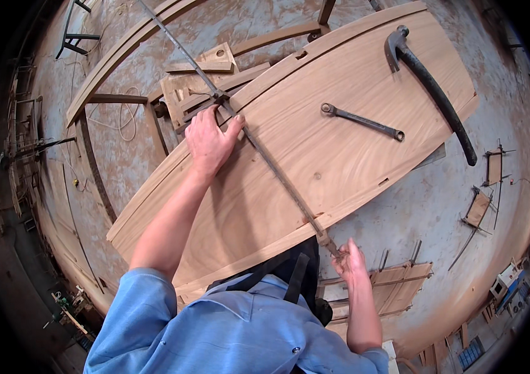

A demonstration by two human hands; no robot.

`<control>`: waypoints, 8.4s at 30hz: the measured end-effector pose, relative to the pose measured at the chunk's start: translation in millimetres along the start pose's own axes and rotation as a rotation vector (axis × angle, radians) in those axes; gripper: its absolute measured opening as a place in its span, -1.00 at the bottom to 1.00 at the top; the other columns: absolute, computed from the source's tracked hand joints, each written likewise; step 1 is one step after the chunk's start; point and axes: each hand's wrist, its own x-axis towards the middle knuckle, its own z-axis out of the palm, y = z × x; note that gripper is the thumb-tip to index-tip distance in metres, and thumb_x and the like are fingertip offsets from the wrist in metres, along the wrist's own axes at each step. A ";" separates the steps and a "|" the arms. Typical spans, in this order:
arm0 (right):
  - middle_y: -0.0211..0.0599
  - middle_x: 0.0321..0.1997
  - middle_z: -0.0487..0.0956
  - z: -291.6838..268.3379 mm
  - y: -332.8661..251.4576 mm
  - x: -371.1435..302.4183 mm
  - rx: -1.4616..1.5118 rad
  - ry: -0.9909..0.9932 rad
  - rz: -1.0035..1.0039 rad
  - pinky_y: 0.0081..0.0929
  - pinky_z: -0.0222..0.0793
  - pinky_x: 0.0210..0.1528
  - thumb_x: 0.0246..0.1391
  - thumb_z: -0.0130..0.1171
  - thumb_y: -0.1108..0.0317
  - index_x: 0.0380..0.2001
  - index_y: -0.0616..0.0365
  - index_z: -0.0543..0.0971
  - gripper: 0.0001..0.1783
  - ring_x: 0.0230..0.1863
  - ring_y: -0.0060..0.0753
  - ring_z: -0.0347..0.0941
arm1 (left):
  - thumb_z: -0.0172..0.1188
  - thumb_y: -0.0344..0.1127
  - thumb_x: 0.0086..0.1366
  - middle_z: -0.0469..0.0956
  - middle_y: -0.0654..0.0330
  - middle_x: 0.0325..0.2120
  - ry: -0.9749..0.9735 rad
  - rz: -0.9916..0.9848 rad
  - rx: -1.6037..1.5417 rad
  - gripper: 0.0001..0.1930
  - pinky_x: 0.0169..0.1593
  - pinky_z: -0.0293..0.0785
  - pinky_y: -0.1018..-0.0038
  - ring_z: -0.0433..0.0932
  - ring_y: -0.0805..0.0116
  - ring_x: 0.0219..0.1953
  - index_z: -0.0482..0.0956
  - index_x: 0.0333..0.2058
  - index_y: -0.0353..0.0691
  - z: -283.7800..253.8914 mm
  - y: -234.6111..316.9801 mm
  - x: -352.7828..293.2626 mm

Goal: The person aligns a thin wooden strip along the edge of a large curved plywood panel. They secure the assembly using a C-clamp and a hammer, then retrieve a long metal strap and a wrench to further tighten the components together.

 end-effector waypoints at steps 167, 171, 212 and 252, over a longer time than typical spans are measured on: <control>-0.45 -0.80 0.13 52.5 31.8 -23.1 0.033 0.056 -0.175 -0.36 0.17 -0.54 0.36 -0.26 -0.13 -0.73 0.01 0.18 -0.37 -0.72 -0.46 0.10 | 0.19 0.13 0.06 0.51 -0.03 -0.26 0.131 0.073 0.120 -0.39 -0.03 0.32 0.17 0.45 0.04 -0.12 0.52 -0.13 -0.33 10.4 3.3 -2.3; -0.41 -0.79 0.18 55.6 37.9 -27.3 0.078 0.102 -0.226 -0.35 0.28 -0.50 0.37 -0.24 -0.09 -0.55 0.09 0.27 -0.46 -0.69 -0.48 0.17 | 0.17 0.14 0.10 0.53 -0.07 -0.20 0.047 0.046 0.178 -0.40 -0.02 0.34 0.12 0.48 0.00 -0.09 0.51 -0.12 -0.33 11.1 2.2 -0.6; 0.21 0.21 0.35 -19.5 -363.3 -34.2 -1.605 0.715 -1.630 -0.07 0.16 0.27 0.17 0.17 0.22 0.20 0.35 0.28 -0.37 0.22 0.22 0.26 | 0.09 0.08 0.21 0.43 -0.13 0.01 0.182 -0.001 0.142 -0.34 0.18 0.20 0.10 0.35 -0.05 0.11 0.39 0.07 -0.41 16.3 15.9 -11.4; -0.46 -0.65 0.39 557.3 3.2 -145.7 -1.998 -0.510 -0.687 -0.59 0.22 -0.66 0.33 -0.04 0.15 -0.29 0.17 0.45 -0.71 -0.71 -0.62 0.30 | 0.08 -0.14 0.29 0.27 -0.25 0.19 0.338 -0.954 0.212 -0.37 0.33 0.08 0.09 0.17 -0.17 0.29 0.24 0.22 -0.43 -157.9 -311.2 -376.3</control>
